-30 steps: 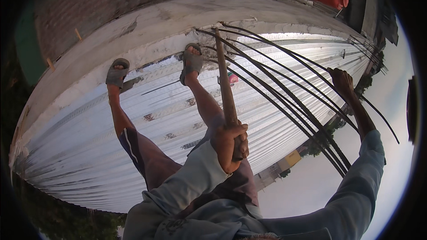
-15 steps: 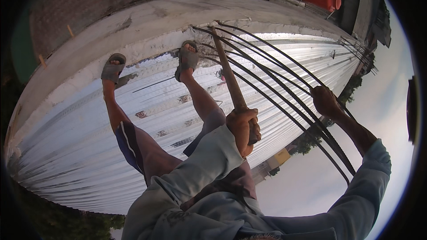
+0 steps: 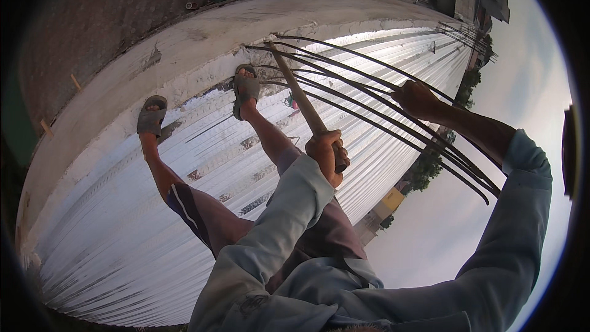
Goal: The person sits on a corrugated metal roof and assembles a rebar cage by hand, bending and tying vertical and horizontal steel bars together. They use a hammer to adjust the bars and secure the structure.
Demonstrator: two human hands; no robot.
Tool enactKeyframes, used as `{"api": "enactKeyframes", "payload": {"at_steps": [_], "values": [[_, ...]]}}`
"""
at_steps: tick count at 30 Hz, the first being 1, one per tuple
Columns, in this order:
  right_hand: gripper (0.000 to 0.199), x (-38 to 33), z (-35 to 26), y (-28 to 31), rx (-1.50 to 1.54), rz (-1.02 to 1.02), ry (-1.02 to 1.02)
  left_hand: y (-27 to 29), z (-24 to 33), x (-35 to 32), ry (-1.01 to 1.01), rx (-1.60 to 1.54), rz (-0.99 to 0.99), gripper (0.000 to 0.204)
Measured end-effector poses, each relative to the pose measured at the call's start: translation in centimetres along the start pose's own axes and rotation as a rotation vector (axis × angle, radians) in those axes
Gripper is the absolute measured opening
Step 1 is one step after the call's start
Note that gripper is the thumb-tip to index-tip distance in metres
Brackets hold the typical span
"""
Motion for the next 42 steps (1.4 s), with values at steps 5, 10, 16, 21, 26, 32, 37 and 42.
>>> {"api": "enactKeyframes", "payload": {"at_steps": [5, 10, 16, 21, 26, 32, 37, 42], "values": [[0.036, 1.4, 9.4, -5.8, 0.156, 0.053, -0.269, -0.2, -0.3, -0.9, -0.009, 0.034, -0.055, 0.014], [0.039, 2.8, 10.2, -4.4, 0.310, 0.026, -0.213, 1.1, -1.0, -0.6, 0.029, 0.087, -0.137, 0.012], [0.036, 0.5, 10.5, -0.6, 0.242, 0.175, -0.076, 7.1, -1.0, -1.4, 0.082, 0.116, -0.239, 0.006], [0.034, 3.4, 16.0, 1.3, 0.282, 0.209, -0.108, 5.8, -1.0, -1.4, 0.132, 0.132, -0.286, 0.007], [0.012, -0.4, 11.8, -3.2, 0.336, 0.593, -0.141, 7.9, -0.9, -1.7, 0.243, 0.249, -0.276, 0.009], [0.009, -2.8, 7.2, -1.9, 0.189, 0.600, -0.367, 15.5, 5.5, -4.2, 0.227, 0.923, 0.231, 0.013], [0.004, -3.5, 7.0, -3.1, 0.144, 0.658, -0.368, 13.9, 4.6, -4.0, 0.465, 0.741, 0.106, 0.019], [0.018, -5.0, 6.3, -3.3, 0.169, 0.525, -0.425, 12.0, 4.7, -6.2, 0.636, 0.720, -0.009, 0.020]]}}
Point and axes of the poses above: each hand's wrist, its own x-axis towards the middle knuckle, its own y-axis out of the back of the hand, z = x × y, the point moved 10 cm from there along x, towards the middle knuckle, and after that the axes turned 3 degrees about -z, right-handed, at the moved point
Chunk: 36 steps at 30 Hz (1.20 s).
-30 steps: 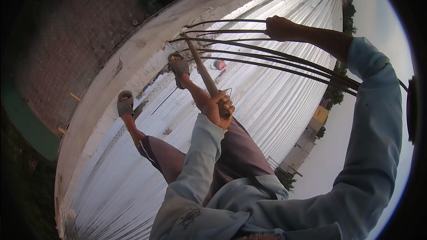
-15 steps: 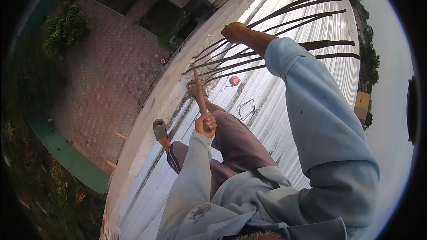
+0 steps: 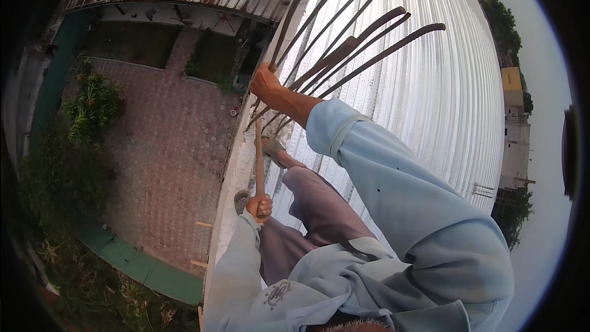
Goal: The person sits on a corrugated metal roof and assembles a rebar cage by hand, bending and tying vertical and horizontal steel bars together. They use a hammer to adjust the bars and secure the structure.
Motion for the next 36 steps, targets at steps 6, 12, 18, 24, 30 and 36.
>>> {"api": "enactKeyframes", "payload": {"at_steps": [6, 12, 18, 24, 30, 36], "values": [[0.019, -9.5, -6.3, 5.4, 0.343, 0.629, 0.121, 0.7, 4.0, -2.5, 0.042, 0.261, 0.458, 0.025], [0.028, -17.1, -19.0, -6.3, 1.185, 0.106, 0.100, 0.2, 2.3, -5.5, 0.133, 0.180, 0.141, 0.016], [0.053, -11.0, -35.5, -19.4, 2.582, -0.585, -0.575, 2.8, 1.7, -5.9, 0.052, 0.085, 0.141, 0.007], [0.047, -5.4, -42.3, -18.7, 2.946, -0.576, -1.193, 5.4, 1.1, -9.6, 0.070, 0.222, 0.308, 0.008], [0.034, -8.6, -43.9, -14.0, 3.040, -0.548, -1.178, 4.4, 0.6, -14.5, 0.062, 0.399, 0.434, 0.009], [0.030, -15.6, -45.4, -9.5, 3.209, -0.617, -1.123, -2.7, -7.5, -18.3, 0.010, 0.290, 0.493, 0.005]]}}
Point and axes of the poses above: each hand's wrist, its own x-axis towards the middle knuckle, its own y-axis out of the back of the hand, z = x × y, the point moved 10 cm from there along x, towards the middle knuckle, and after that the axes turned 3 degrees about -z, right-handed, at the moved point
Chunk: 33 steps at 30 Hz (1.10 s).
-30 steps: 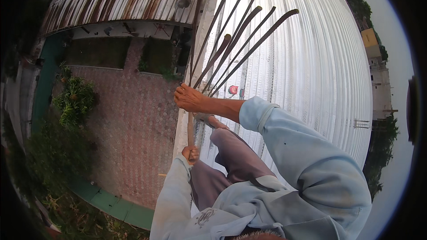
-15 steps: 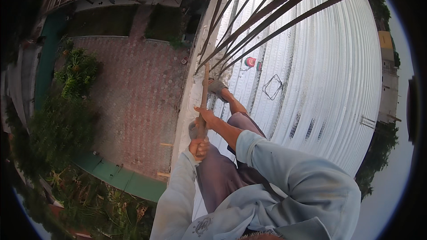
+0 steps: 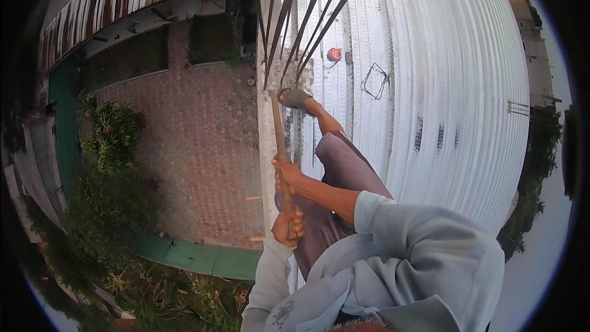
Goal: The person sits on a corrugated metal roof and assembles a rebar cage by hand, bending and tying vertical and horizontal steel bars together. They use a hammer to adjust the bars and secure the structure.
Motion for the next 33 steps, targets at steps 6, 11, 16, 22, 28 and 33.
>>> {"api": "enactKeyframes", "payload": {"at_steps": [6, 11, 16, 22, 28, 33], "values": [[0.035, -11.8, 1.2, -0.3, 0.057, -0.202, -0.066, -11.4, -4.9, -7.5, -0.003, -0.185, -0.147, 0.008], [0.029, -17.4, 2.1, -0.2, 0.110, -0.259, -0.112, -17.3, -8.0, -12.6, -0.040, 0.034, -0.063, 0.017], [0.021, -22.4, -1.2, -0.4, 0.204, -0.410, -0.135, -23.4, -8.0, -15.0, -0.117, 0.378, 0.069, 0.034], [0.023, -25.9, -10.5, 5.7, 0.387, -0.362, -0.112, -28.3, -3.1, -15.5, -0.532, 0.763, 0.327, 0.038], [0.025, -26.3, -22.4, 18.9, 0.500, -0.571, -0.036, -23.7, 2.8, -10.9, -0.794, 0.609, 0.613, 0.026], [0.023, -32.0, -31.0, 34.1, 0.614, -0.581, 0.083, -7.2, -1.2, -6.8, -0.674, 0.438, 1.173, 0.026]]}}
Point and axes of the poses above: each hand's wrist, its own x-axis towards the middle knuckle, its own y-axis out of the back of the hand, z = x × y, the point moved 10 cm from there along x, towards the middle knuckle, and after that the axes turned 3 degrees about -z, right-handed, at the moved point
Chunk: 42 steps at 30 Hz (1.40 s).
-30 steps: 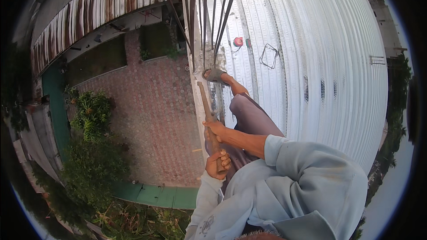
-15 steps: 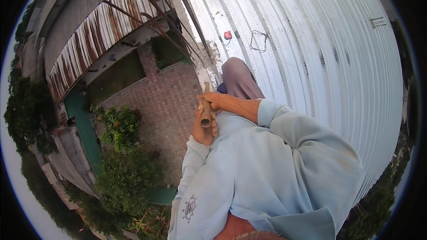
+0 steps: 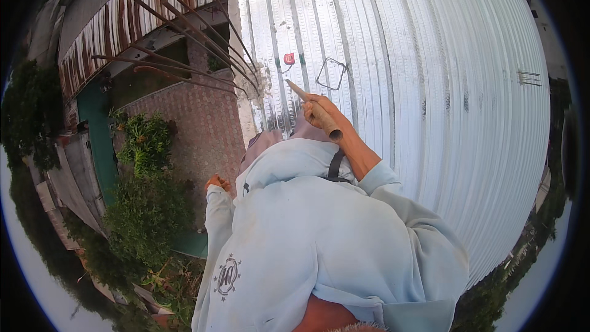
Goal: The person sits on a corrugated metal roof and assembles a rebar cage by hand, bending and tying vertical and horizontal steel bars together. They use a hammer to adjust the bars and secure the structure.
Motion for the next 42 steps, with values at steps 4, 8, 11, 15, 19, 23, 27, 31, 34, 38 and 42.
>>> {"api": "enactKeyframes", "payload": {"at_steps": [4, 8, 11, 15, 19, 23, 27, 31, 34, 38, 42], "values": [[0.023, -5.6, -11.3, 6.0, 0.015, 0.113, 0.039, -2.8, -6.4, -5.2, 0.126, -0.066, 0.103, 0.024], [0.032, -8.1, -23.8, 14.4, 0.006, 0.306, 0.277, -7.6, -7.0, -9.2, 0.102, -0.013, 0.055, 0.022], [0.034, -10.4, -29.9, 17.0, 0.127, 0.422, 0.420, -11.1, -5.2, -11.7, 0.065, 0.028, 0.012, 0.021], [0.036, -15.0, -33.8, 21.1, 0.238, 0.487, 0.519, -15.9, -0.5, -12.9, -0.001, 0.102, -0.055, 0.020], [0.030, -18.9, -33.7, 23.8, 0.073, 0.590, 0.450, -20.4, 4.1, -13.4, -0.064, 0.144, -0.144, 0.018], [0.020, -20.2, -30.5, 24.7, 0.019, 0.555, 0.311, -23.2, 6.2, -13.9, -0.090, 0.057, -0.204, 0.018], [0.021, -19.2, -26.2, 22.2, -0.023, 0.410, 0.073, -26.1, 5.8, -14.2, -0.040, 0.103, -0.231, 0.021], [0.024, -16.3, -23.4, 19.4, -0.113, 0.404, -0.092, -27.5, 2.8, -11.8, -0.113, 0.078, -0.247, 0.019], [0.022, -12.9, -23.2, 18.4, -0.271, 0.435, -0.076, -28.1, 2.6, -10.1, -0.207, 0.083, -0.256, 0.018], [0.017, -10.9, -24.9, 13.7, -0.762, 0.531, -0.123, -28.4, 5.2, -11.4, -0.101, 0.095, -0.240, 0.019], [0.018, -8.0, -27.2, 11.5, -0.907, 0.514, -0.122, -28.2, 9.0, -11.1, -0.022, 0.026, -0.220, 0.022]]}}
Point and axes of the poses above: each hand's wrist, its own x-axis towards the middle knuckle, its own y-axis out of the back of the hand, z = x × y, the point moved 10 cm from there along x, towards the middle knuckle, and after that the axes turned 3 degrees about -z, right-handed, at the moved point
